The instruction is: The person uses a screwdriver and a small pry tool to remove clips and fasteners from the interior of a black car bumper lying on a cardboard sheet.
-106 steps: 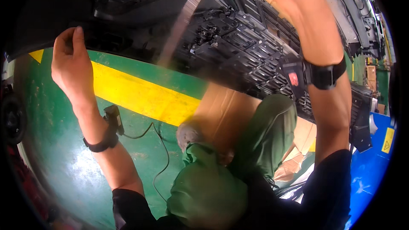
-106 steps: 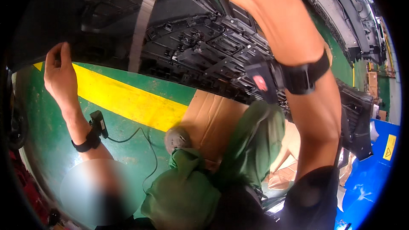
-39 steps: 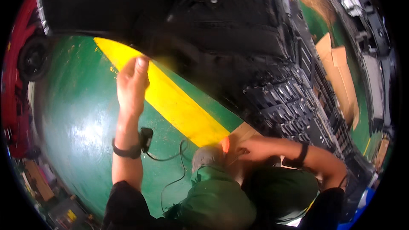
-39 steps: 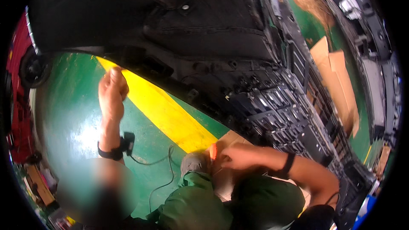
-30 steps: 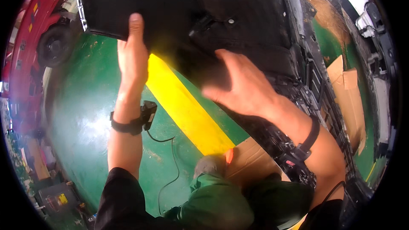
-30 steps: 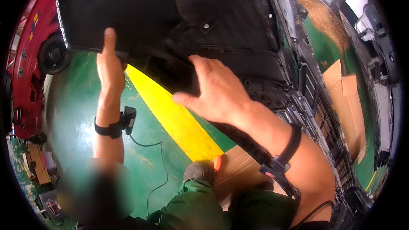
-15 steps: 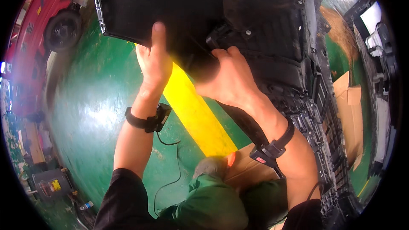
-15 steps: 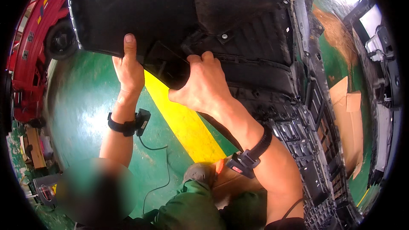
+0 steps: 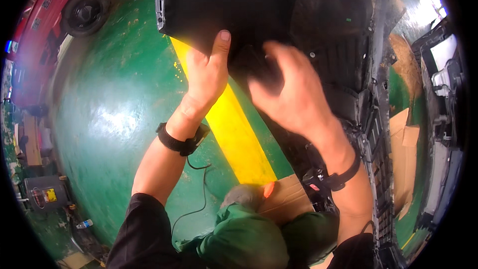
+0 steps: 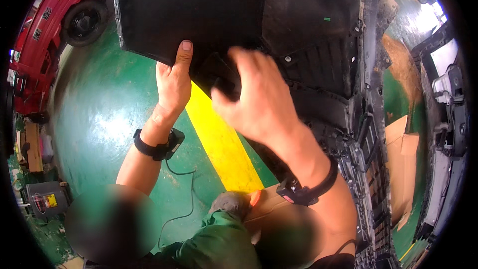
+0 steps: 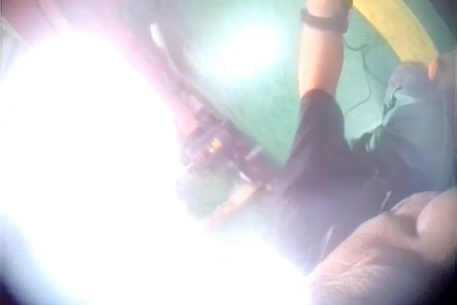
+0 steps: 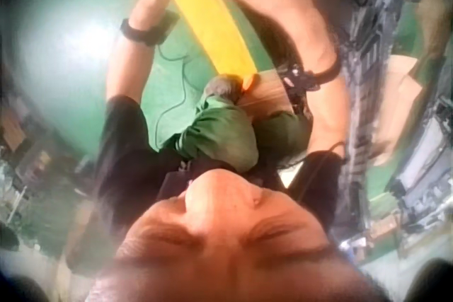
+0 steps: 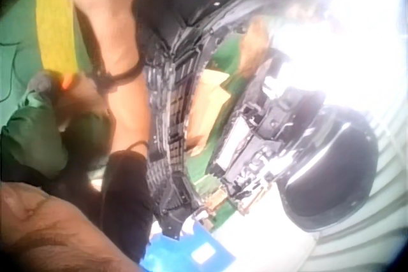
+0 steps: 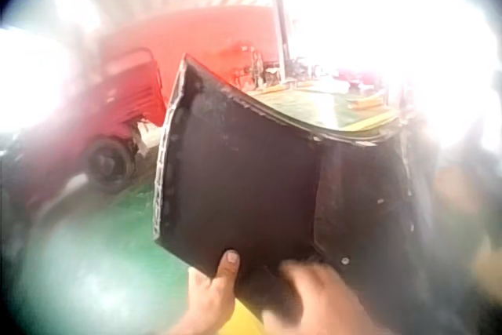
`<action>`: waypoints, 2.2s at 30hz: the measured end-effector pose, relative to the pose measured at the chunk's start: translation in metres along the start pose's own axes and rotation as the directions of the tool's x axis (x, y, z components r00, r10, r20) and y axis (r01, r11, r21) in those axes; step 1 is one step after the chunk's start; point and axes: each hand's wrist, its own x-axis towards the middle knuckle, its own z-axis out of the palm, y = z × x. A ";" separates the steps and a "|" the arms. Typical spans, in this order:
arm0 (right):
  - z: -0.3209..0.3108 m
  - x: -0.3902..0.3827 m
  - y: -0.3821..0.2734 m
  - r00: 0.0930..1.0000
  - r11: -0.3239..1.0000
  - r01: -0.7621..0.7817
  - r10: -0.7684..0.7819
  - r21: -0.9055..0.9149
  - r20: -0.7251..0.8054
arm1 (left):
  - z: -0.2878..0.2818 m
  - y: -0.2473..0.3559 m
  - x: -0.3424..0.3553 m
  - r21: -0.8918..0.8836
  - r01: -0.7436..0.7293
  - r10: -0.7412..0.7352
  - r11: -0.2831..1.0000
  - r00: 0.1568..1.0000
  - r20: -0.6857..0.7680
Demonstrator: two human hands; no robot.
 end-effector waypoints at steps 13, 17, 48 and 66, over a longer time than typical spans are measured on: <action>-0.003 0.041 -0.002 0.896 0.943 -0.322 0.273 0.089 0.351 | -0.004 0.024 0.011 -0.060 -0.168 0.161 0.984 0.981 -0.113; 0.004 0.031 -0.004 0.941 0.961 -0.240 0.196 0.136 0.274 | -0.005 0.011 0.006 0.030 -0.227 0.229 0.973 0.959 -0.165; 0.020 0.021 0.001 0.966 0.944 -0.208 0.157 0.255 0.205 | -0.006 0.009 0.001 0.037 -0.118 0.124 0.992 0.958 -0.260; 0.006 0.000 0.038 0.894 0.928 -0.166 0.000 0.332 0.448 | -0.060 -0.020 0.003 0.884 -0.451 0.475 0.124 0.809 0.346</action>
